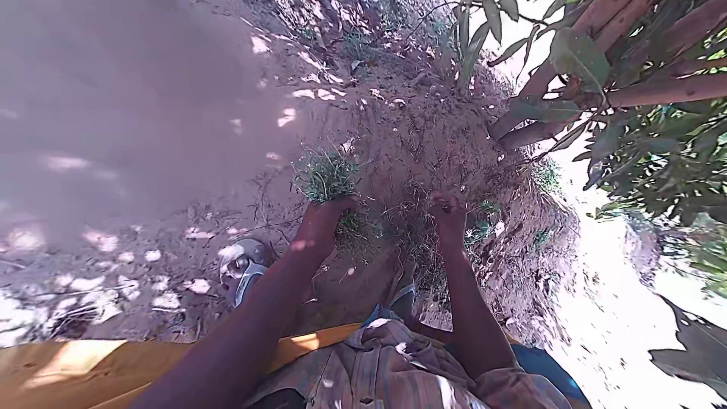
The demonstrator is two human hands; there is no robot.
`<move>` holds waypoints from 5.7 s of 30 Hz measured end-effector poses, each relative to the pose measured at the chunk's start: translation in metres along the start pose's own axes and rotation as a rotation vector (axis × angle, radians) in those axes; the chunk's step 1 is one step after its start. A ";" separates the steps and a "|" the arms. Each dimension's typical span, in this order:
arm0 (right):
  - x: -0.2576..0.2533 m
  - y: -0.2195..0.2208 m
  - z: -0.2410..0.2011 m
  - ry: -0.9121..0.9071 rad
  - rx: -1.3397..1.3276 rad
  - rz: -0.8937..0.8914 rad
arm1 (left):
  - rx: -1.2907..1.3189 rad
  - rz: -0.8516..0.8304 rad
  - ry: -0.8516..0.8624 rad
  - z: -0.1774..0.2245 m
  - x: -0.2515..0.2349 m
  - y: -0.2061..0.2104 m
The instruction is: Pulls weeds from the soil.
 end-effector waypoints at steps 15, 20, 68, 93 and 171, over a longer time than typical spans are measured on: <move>0.006 -0.007 0.023 0.123 -0.156 -0.279 | -0.336 -0.202 0.090 0.002 0.016 0.047; 0.024 0.016 0.016 0.074 -0.107 -0.408 | -0.440 -0.489 0.256 0.009 0.028 0.071; -0.005 0.021 0.050 0.179 0.752 -0.247 | -0.043 -0.002 -0.006 -0.018 -0.009 0.010; -0.001 0.073 0.103 -0.070 0.761 -0.268 | -0.065 0.033 0.082 -0.012 -0.006 0.016; 0.000 -0.070 0.024 -0.207 -0.005 0.014 | 0.080 -0.130 0.105 -0.009 0.001 0.047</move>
Point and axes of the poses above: each hand's wrist, its own x-axis away from the middle knuckle, its own y-axis out of the palm, z = x × y, the point moved 10 cm from there along -x, towards the middle knuckle, and after that the axes turned 15 degrees about y, right-handed, at the moved point
